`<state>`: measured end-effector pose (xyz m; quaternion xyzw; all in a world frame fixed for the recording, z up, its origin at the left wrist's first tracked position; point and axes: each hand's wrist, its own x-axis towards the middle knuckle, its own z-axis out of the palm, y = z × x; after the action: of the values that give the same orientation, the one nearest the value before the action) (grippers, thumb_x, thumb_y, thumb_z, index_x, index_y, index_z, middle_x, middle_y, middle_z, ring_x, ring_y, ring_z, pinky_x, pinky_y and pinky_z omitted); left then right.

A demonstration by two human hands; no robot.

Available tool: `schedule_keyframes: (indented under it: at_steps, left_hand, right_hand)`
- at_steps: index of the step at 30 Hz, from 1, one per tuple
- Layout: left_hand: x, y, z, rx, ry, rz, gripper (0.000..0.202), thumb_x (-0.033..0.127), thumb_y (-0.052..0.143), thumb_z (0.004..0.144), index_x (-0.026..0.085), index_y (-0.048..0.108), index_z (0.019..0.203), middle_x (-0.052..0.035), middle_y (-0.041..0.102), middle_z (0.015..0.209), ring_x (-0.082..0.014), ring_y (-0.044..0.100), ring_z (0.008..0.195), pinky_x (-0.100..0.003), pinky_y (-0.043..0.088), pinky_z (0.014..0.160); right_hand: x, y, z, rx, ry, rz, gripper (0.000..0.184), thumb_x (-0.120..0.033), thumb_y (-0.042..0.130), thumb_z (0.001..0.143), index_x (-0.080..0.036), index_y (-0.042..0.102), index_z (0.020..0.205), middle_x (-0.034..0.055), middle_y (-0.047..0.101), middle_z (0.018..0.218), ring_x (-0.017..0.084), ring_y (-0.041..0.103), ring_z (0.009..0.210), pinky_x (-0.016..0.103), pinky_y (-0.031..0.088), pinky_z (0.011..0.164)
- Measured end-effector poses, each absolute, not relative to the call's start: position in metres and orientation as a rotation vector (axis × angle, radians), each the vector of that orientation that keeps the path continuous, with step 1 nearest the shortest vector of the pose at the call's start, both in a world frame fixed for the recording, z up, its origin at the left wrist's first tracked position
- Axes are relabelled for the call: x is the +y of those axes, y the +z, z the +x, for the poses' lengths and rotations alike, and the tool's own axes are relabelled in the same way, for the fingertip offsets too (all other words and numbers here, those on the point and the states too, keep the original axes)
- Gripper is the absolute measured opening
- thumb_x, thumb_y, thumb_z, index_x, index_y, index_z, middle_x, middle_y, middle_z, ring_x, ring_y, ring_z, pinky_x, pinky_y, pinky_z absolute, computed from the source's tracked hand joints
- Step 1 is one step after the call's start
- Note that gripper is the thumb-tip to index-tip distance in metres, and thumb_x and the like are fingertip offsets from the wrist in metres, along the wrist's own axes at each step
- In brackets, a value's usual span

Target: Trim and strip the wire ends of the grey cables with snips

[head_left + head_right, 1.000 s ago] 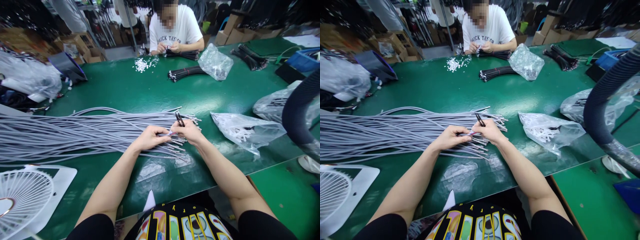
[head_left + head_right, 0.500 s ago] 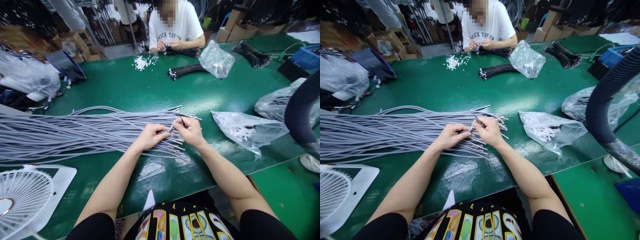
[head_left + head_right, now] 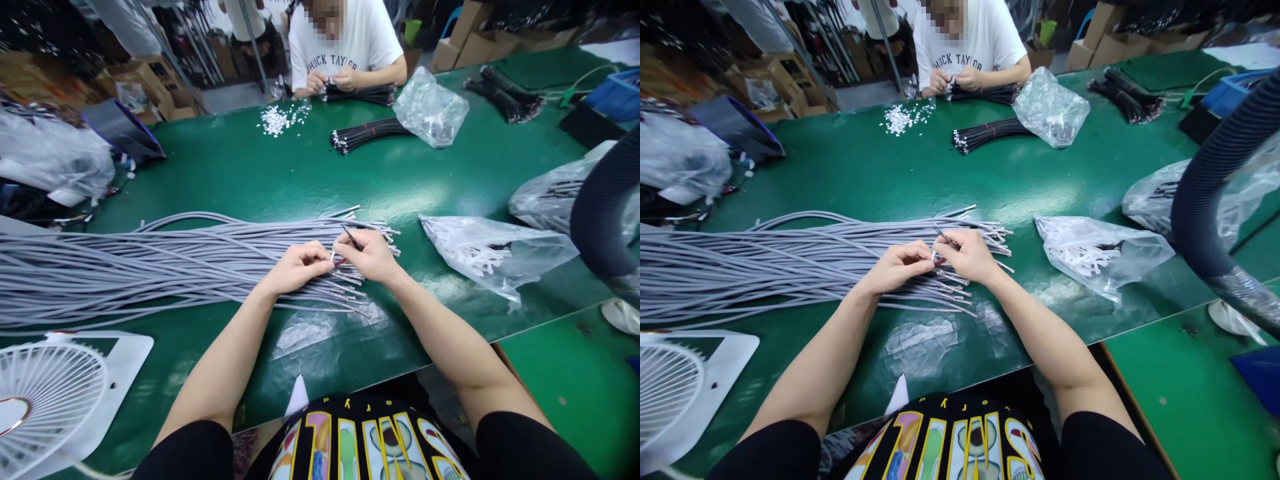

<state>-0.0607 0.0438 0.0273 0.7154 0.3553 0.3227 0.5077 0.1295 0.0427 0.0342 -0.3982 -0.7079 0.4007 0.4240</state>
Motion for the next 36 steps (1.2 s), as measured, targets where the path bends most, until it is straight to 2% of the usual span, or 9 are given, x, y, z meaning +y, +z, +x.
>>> schedule_keyframes:
  at_steps: [4, 7, 10, 18, 25, 31, 36]
  left_hand:
    - [0.045, 0.023, -0.064, 0.825, 0.774, 1.487, 0.023, 0.034, 0.075, 0.071, 0.013, 0.065, 0.069, -0.0007, 0.057, 0.069, -0.0103, 0.049, 0.065, -0.024, 0.038, 0.064]
    - [0.047, 0.023, -0.07, 0.788, 0.781, 1.373, 0.025, 0.032, 0.075, 0.071, 0.013, 0.061, 0.064, 0.0001, 0.056, 0.064, -0.0097, 0.048, 0.062, -0.024, 0.038, 0.064]
    - [0.049, 0.023, -0.075, 0.75, 0.774, 1.342, 0.026, 0.032, 0.075, 0.071, 0.013, 0.06, 0.063, -0.0004, 0.056, 0.062, -0.0105, 0.05, 0.061, -0.026, 0.038, 0.065]
    - [0.051, 0.018, -0.082, 0.66, 0.733, 1.282, 0.025, 0.032, 0.075, 0.072, 0.013, 0.059, 0.069, -0.0008, 0.059, 0.067, -0.0104, 0.052, 0.063, -0.025, 0.038, 0.064]
    - [0.051, 0.024, -0.081, 0.63, 0.646, 1.307, 0.03, 0.037, 0.075, 0.073, 0.012, 0.06, 0.073, -0.0018, 0.061, 0.07, -0.0094, 0.053, 0.065, -0.022, 0.04, 0.065]
    - [0.048, 0.029, -0.077, 0.614, 0.585, 1.26, 0.037, 0.043, 0.077, 0.07, 0.012, 0.057, 0.075, -0.0019, 0.063, 0.067, -0.01, 0.058, 0.063, -0.022, 0.045, 0.064]
    - [0.046, 0.03, -0.074, 0.613, 0.567, 1.23, 0.041, 0.045, 0.078, 0.069, 0.012, 0.054, 0.074, 0.0001, 0.06, 0.067, -0.0103, 0.06, 0.058, -0.023, 0.051, 0.059]
  right_hand:
    - [0.038, 0.04, 0.133, -1.882, 1.029, -1.015, 0.03, -0.041, 0.053, 0.085, -0.016, 0.052, 0.068, -0.0043, 0.042, 0.058, 0.008, 0.036, 0.056, 0.024, 0.027, 0.055]
    - [0.041, 0.042, 0.138, -1.943, 1.149, -1.022, 0.04, -0.051, 0.043, 0.09, -0.016, 0.052, 0.072, -0.0042, 0.04, 0.06, 0.009, 0.034, 0.057, 0.024, 0.027, 0.055]
    - [0.044, 0.045, 0.143, -2.044, 1.232, -0.975, 0.044, -0.049, 0.036, 0.094, -0.015, 0.056, 0.075, -0.0031, 0.041, 0.062, 0.01, 0.036, 0.06, 0.024, 0.029, 0.058]
    - [0.043, 0.049, 0.148, -2.244, 1.368, -0.846, 0.045, -0.05, 0.041, 0.093, -0.014, 0.056, 0.069, -0.0031, 0.041, 0.058, 0.008, 0.033, 0.057, 0.023, 0.028, 0.055]
    - [0.044, 0.046, 0.15, -2.319, 1.395, -0.824, 0.051, -0.054, 0.041, 0.092, -0.013, 0.062, 0.072, -0.001, 0.049, 0.061, 0.009, 0.037, 0.057, 0.023, 0.031, 0.056]
    - [0.043, 0.042, 0.15, -2.365, 1.416, -0.85, 0.05, -0.054, 0.042, 0.092, -0.013, 0.069, 0.081, 0.0031, 0.062, 0.075, 0.012, 0.049, 0.067, 0.023, 0.038, 0.062]
    - [0.043, 0.043, 0.148, -2.383, 1.432, -0.825, 0.047, -0.051, 0.044, 0.092, -0.013, 0.071, 0.091, 0.0041, 0.067, 0.083, 0.014, 0.054, 0.072, 0.023, 0.041, 0.066]
